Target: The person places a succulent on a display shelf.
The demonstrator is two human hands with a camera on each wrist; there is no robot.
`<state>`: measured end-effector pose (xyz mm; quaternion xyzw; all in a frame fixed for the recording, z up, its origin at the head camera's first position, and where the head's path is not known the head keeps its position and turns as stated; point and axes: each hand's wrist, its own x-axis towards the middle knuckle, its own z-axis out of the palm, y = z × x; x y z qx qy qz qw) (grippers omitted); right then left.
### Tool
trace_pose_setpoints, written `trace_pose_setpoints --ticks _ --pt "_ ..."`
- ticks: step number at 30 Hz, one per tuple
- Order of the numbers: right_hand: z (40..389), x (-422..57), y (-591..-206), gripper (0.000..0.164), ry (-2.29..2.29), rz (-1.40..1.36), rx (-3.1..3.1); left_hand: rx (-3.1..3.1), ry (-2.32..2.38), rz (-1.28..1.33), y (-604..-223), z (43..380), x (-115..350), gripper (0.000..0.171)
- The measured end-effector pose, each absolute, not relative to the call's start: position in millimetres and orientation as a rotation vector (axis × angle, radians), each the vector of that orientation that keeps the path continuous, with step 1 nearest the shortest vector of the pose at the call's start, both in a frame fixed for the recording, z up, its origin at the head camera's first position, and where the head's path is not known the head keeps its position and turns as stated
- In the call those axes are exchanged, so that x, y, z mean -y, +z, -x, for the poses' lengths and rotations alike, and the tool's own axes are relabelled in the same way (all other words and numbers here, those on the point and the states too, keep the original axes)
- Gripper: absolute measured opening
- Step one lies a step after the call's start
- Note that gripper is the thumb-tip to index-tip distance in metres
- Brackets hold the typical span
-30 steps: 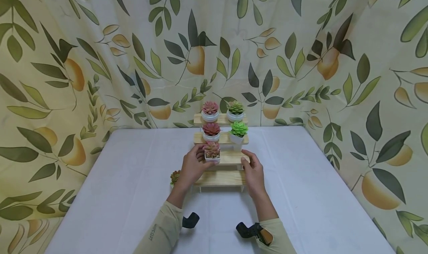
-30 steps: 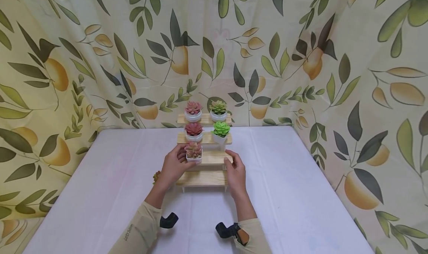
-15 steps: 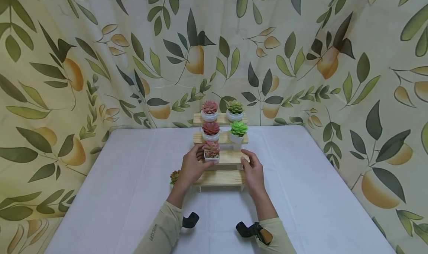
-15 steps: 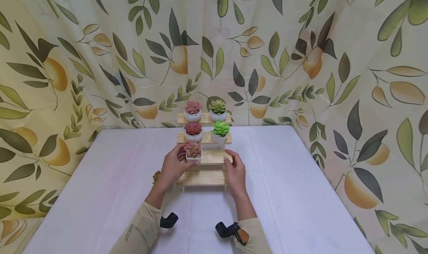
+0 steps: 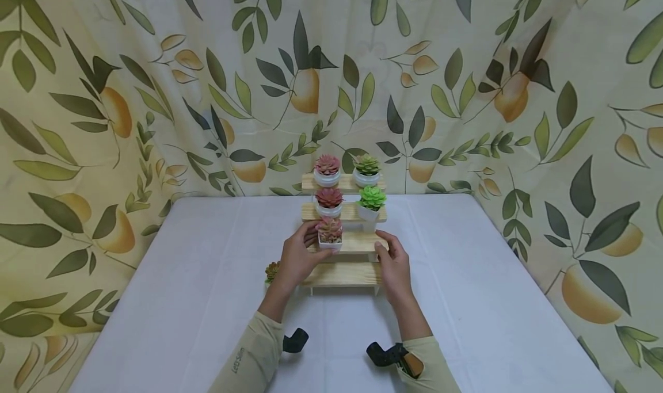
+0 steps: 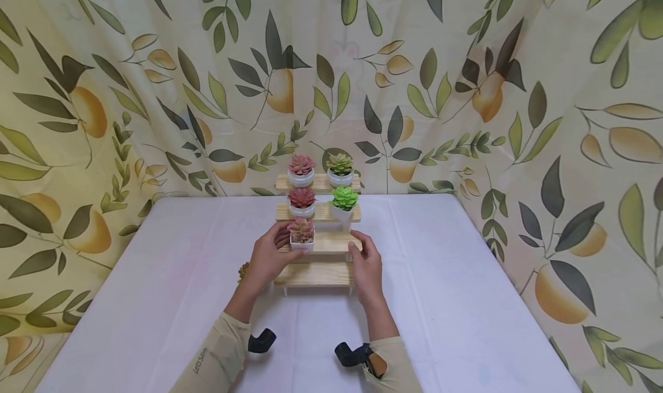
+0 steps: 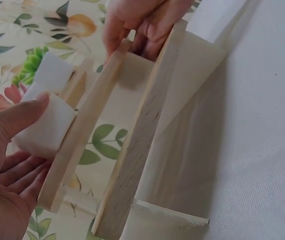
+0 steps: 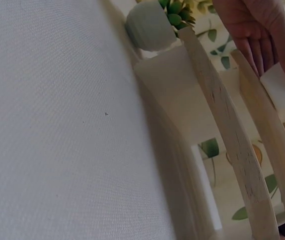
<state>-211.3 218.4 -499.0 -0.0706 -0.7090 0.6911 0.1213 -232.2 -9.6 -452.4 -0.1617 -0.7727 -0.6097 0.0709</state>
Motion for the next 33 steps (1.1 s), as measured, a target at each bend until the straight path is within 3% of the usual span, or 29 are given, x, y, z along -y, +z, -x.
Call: trace_pose_setpoints --ticks 33 --pt "213 -219 -499 0.035 2.022 0.217 2.059 2.293 -1.774 0.446 -474 228 69 0.065"
